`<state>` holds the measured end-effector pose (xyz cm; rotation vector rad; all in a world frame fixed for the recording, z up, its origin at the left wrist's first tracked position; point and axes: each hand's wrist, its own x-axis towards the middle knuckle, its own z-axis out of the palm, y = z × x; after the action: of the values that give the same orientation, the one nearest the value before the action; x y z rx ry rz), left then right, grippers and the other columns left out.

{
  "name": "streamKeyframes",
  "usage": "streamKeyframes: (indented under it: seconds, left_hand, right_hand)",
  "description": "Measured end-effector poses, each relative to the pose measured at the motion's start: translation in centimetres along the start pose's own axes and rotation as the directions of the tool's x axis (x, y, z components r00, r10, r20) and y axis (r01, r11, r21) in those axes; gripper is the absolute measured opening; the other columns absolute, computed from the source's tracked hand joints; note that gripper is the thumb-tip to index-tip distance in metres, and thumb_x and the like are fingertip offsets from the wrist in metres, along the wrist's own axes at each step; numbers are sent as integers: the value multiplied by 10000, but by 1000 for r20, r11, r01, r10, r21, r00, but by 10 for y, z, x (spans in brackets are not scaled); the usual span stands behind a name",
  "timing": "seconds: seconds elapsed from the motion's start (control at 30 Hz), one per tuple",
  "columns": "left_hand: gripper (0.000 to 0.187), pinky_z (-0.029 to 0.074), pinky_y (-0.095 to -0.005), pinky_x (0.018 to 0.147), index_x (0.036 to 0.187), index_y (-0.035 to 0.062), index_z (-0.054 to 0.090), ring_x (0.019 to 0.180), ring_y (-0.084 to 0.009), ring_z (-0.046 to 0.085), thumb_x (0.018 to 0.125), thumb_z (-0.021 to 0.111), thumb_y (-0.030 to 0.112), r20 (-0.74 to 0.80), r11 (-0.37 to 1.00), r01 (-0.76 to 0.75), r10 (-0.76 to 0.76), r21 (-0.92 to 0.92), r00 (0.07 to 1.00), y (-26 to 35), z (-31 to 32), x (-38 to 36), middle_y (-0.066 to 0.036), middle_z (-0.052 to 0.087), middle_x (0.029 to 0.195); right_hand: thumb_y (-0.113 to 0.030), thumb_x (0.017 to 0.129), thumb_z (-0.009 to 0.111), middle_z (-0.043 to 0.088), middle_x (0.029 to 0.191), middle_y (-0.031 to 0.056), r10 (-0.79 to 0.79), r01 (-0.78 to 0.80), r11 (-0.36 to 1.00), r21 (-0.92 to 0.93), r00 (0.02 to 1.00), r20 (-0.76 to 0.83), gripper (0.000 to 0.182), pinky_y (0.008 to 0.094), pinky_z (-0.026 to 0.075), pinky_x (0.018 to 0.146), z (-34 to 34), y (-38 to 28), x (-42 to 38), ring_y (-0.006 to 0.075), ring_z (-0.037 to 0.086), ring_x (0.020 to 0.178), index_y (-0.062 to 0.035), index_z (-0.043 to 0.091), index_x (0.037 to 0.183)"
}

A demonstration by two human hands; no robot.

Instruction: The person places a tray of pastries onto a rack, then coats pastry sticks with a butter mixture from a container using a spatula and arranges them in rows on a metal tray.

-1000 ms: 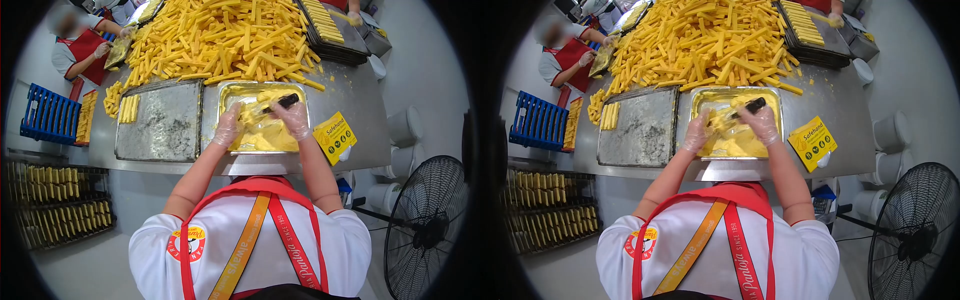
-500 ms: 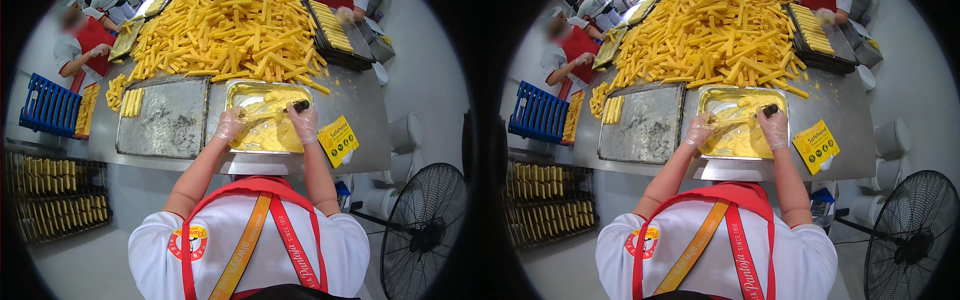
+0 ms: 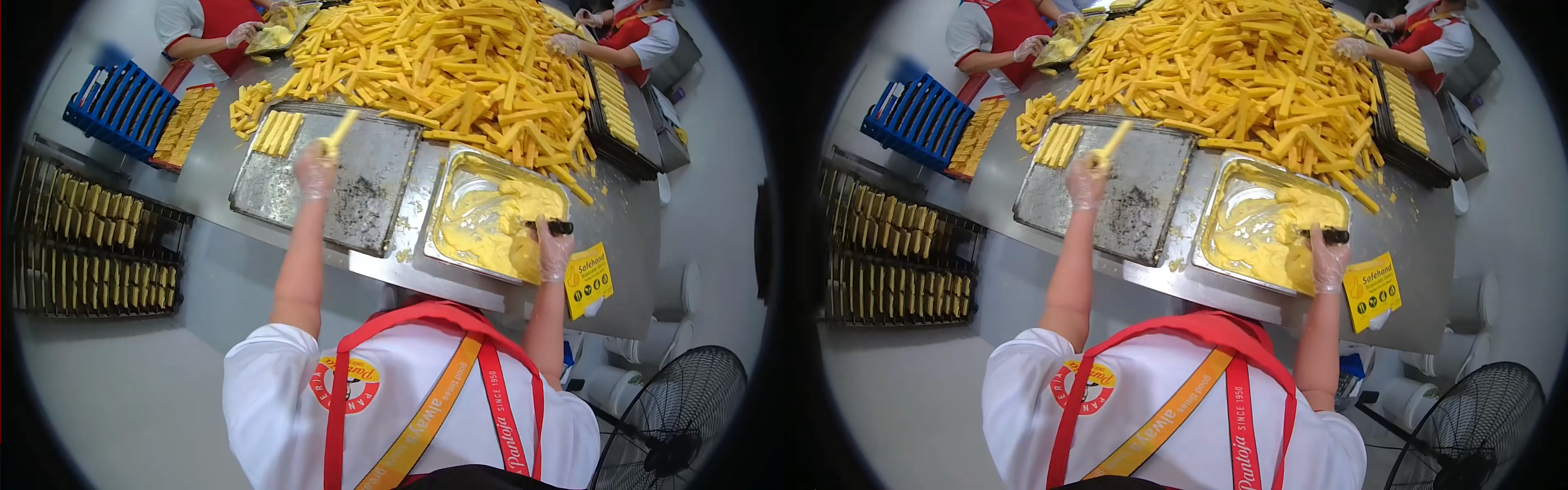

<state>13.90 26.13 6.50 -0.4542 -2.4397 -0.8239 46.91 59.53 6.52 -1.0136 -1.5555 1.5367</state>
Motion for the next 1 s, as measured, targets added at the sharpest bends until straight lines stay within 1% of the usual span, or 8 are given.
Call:
streamKeyframes:
  seconds: [0.17,0.43,0.5,0.63,0.77,0.87,0.9,1.0]
  left_hand:
    - [104,502,-473,643,760,66,657,683,-375,621,718,703,149,-105,973,72,-50,217,993,-134,34,25,-170,628,680]
    - [269,507,-457,771,908,22,622,874,-387,611,692,745,123,-1,940,258,-265,223,964,-125,40,30,-234,627,941]
    - [374,501,-457,813,1000,30,598,956,-382,598,685,770,134,-57,926,264,-258,270,964,-71,20,26,-234,609,1044]
    - [377,486,-459,847,1038,75,591,987,-374,591,724,762,192,34,978,-193,196,-75,980,1,68,23,-177,628,1007]
    - [215,482,-449,839,990,100,615,933,-355,613,779,656,96,276,933,-328,357,-148,892,86,99,31,-139,666,946]
    - [244,480,-459,842,992,98,623,963,-344,618,791,516,11,438,927,-375,333,12,835,91,148,51,-151,669,970]
    - [242,480,-459,843,996,102,624,966,-346,618,795,517,22,498,908,-417,339,50,799,90,150,56,-151,670,976]
    - [233,482,-458,844,1011,116,631,974,-355,621,808,530,64,624,865,-484,308,131,719,87,156,68,-151,675,991]
  right_hand:
    - [-89,844,732,662,832,81,45,-47,998,-49,998,-38,190,263,552,544,6,-3,-9,132,624,648,59,629,904]
    - [-122,824,747,659,770,56,-204,205,877,-435,978,49,203,267,493,595,21,-17,-36,107,611,684,21,649,928]
    - [-121,809,748,648,750,56,-203,282,919,-275,937,283,185,273,488,617,25,-1,-45,111,588,656,3,640,893]
    - [-180,801,747,649,727,41,55,180,895,-408,863,501,191,269,477,586,28,-15,-22,95,573,643,-11,664,836]
    - [-142,823,716,665,710,64,5,22,936,-352,997,76,163,316,494,550,14,-19,35,158,625,605,7,650,815]
    - [-100,809,679,656,735,147,-353,479,575,-664,877,326,104,382,513,605,26,-31,11,293,643,653,-17,630,848]
    - [-109,788,665,615,771,207,-344,555,596,-581,830,440,120,431,509,661,31,-20,2,385,617,726,-35,603,858]
    - [-194,805,697,651,748,145,-49,430,784,-448,762,646,187,386,498,633,27,-35,-11,279,611,652,-25,632,854]
